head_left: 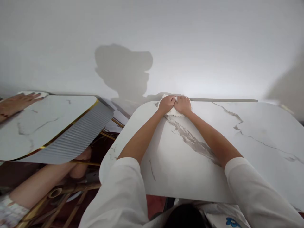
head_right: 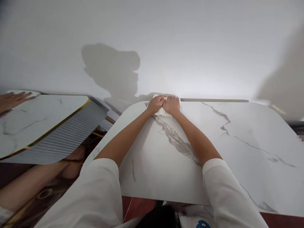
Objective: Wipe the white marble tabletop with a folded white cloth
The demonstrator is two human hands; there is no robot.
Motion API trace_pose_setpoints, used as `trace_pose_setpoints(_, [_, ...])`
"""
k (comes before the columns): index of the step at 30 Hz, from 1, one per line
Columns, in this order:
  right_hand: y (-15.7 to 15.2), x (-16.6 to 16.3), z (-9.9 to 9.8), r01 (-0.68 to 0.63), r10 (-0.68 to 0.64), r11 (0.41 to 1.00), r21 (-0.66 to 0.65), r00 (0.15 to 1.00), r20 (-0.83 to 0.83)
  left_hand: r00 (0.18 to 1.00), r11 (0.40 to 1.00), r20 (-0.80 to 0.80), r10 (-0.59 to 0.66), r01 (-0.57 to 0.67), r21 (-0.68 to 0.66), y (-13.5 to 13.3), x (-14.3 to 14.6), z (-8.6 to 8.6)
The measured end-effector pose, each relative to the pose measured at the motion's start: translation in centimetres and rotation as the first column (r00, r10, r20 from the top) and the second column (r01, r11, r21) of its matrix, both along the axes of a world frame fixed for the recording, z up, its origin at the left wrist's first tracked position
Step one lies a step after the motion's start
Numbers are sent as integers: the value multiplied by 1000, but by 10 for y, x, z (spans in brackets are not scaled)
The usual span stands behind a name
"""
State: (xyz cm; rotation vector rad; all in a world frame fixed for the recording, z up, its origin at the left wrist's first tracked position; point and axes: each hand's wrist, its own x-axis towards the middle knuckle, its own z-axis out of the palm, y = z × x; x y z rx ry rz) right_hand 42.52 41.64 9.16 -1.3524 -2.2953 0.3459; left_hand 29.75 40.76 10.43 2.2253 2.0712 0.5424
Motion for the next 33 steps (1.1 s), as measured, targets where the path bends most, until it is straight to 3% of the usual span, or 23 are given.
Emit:
trace_pose_setpoints(5, [-25,8,-1,-24,25,998,-63,1000,5,993,994,-54,-104,106,32,-24,5,0])
trace_pose_setpoints(10, [-70,17,5,-34,37,993,-116,999,29,983,987,-109,-147,152,44,-65,11,2])
trace_pose_setpoints(24, [-248,45,15,-149,149,989,-8,988,-31,982,997,-179,-66,59,-45,-250,34,17])
trace_pose_setpoints(29, [-286,81,18,-221,221,975,-22,975,-23,981,1000,-192,-23,21,-12,-294,66,15])
trace_pose_setpoints(33, [-293,124,14,-234,233,971,-46,972,-10,983,1000,-181,-12,13,0,-303,111,12])
